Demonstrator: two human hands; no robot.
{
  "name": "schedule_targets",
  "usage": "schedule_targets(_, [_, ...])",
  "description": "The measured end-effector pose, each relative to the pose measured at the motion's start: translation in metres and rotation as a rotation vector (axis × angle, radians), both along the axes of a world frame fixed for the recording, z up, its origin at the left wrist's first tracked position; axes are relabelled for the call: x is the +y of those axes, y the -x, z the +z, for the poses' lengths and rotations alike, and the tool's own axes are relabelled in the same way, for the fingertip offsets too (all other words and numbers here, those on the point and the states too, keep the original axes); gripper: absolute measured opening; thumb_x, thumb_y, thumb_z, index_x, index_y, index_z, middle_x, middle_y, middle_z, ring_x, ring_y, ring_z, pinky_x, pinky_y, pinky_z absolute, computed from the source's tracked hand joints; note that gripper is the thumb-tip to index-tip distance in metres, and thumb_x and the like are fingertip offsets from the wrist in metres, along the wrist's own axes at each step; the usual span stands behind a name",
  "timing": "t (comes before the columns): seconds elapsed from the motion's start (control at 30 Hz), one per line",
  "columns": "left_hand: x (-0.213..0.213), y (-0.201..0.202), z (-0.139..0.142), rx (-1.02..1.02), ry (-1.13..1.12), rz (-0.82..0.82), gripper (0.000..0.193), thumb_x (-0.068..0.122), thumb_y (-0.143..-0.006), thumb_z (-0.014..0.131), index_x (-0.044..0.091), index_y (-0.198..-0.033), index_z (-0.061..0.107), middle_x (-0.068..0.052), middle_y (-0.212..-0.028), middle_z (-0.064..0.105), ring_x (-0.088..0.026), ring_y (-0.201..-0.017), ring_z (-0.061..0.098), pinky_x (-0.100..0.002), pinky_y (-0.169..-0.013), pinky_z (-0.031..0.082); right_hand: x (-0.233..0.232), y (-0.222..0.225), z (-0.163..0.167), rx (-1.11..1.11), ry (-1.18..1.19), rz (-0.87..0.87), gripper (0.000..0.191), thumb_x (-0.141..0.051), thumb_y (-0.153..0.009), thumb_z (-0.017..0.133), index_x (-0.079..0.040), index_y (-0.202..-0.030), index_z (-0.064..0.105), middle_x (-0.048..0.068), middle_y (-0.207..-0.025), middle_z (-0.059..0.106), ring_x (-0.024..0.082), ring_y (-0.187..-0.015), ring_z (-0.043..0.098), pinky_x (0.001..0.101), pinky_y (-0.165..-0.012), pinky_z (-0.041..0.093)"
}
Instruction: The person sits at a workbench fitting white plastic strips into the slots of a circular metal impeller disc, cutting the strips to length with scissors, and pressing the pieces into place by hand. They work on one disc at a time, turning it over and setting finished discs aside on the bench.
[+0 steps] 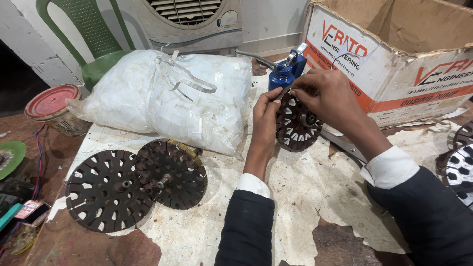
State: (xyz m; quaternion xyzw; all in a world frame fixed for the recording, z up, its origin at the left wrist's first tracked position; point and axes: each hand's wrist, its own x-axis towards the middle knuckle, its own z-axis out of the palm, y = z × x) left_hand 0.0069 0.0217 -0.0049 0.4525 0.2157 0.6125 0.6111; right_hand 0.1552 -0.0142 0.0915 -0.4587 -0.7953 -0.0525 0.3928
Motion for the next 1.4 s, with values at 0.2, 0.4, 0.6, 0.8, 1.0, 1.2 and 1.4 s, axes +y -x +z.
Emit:
schedule_targets(0.2, [-0.005, -0.001, 0.004, 0.036, 0.032, 0.019, 0.034, 0.012, -0.103, 0.044, 0.001, -0.132, 0.058, -0.007, -0.115, 0.065, -0.012, -0.099, 0.064, -0.029, -0.088, 0.055, 0.001, 0.003, -0.003, 0.087, 0.038, -0.002, 0.016, -0.009, -0.086, 0.078, 0.000, -0.099, 0.077, 0.013, -0.087, 0.074, 0.021, -0.075, 0.075, 0.0322, -0.071, 0.059])
schedule_targets(0.4, [-0.009, -0.001, 0.010, 0.056, 0.053, 0.009, 0.034, 0.014, -0.103, 0.043, 0.003, -0.132, 0.057, -0.008, -0.116, 0.064, -0.012, -0.102, 0.065, -0.030, -0.091, 0.055, 0.001, 0.009, -0.005, -0.025, -0.016, -0.130, 0.016, -0.011, -0.084, 0.079, 0.000, -0.096, 0.078, 0.014, -0.083, 0.071, 0.026, -0.072, 0.070, 0.0381, -0.070, 0.055])
schedule_targets(0.6, [-0.006, -0.004, 0.004, -0.012, 0.017, -0.002, 0.034, 0.012, -0.103, 0.044, 0.001, -0.133, 0.057, -0.009, -0.120, 0.064, -0.013, -0.105, 0.063, -0.030, -0.093, 0.053, 0.003, 0.013, -0.003, -0.030, 0.002, -0.162, 0.016, -0.010, -0.083, 0.079, 0.000, -0.095, 0.078, 0.014, -0.084, 0.071, 0.027, -0.073, 0.070, 0.0388, -0.072, 0.055])
schedule_targets(0.8, [-0.002, -0.008, 0.000, -0.029, -0.005, 0.006, 0.034, 0.011, -0.103, 0.045, 0.000, -0.133, 0.058, -0.009, -0.118, 0.064, -0.013, -0.103, 0.062, -0.029, -0.092, 0.052, 0.000, 0.008, 0.005, 0.038, 0.099, -0.096, 0.016, -0.008, -0.085, 0.078, -0.003, -0.100, 0.079, 0.013, -0.086, 0.076, 0.020, -0.074, 0.074, 0.0319, -0.071, 0.058])
schedule_targets(1.0, [-0.007, -0.007, 0.006, -0.001, 0.062, 0.009, 0.038, 0.019, -0.100, 0.045, 0.003, -0.132, 0.057, -0.010, -0.115, 0.064, -0.015, -0.101, 0.063, -0.032, -0.089, 0.053, -0.002, 0.005, 0.009, 0.062, 0.168, -0.063, 0.018, -0.013, -0.084, 0.083, -0.004, -0.100, 0.080, 0.011, -0.081, 0.077, 0.017, -0.072, 0.075, 0.0310, -0.067, 0.059])
schedule_targets(1.2, [-0.007, -0.010, 0.013, 0.032, 0.104, 0.048, 0.067, 0.061, -0.103, 0.031, 0.004, -0.131, 0.054, -0.009, -0.117, 0.064, -0.017, -0.107, 0.064, -0.032, -0.092, 0.054, 0.002, 0.003, 0.001, 0.054, 0.059, -0.034, 0.026, -0.014, -0.083, 0.087, -0.001, -0.103, 0.078, 0.011, -0.083, 0.076, 0.017, -0.072, 0.074, 0.0314, -0.068, 0.058])
schedule_targets(1.4, [-0.004, -0.009, 0.015, 0.157, -0.024, 0.204, 0.069, 0.053, -0.088, 0.067, -0.003, -0.126, 0.058, -0.016, -0.112, 0.066, -0.021, -0.101, 0.066, -0.034, -0.086, 0.056, 0.012, -0.012, 0.004, -0.139, 0.028, 0.036, 0.068, -0.026, -0.067, 0.094, -0.006, -0.127, 0.069, 0.018, -0.122, 0.068, 0.030, -0.113, 0.063, 0.0407, -0.095, 0.050])
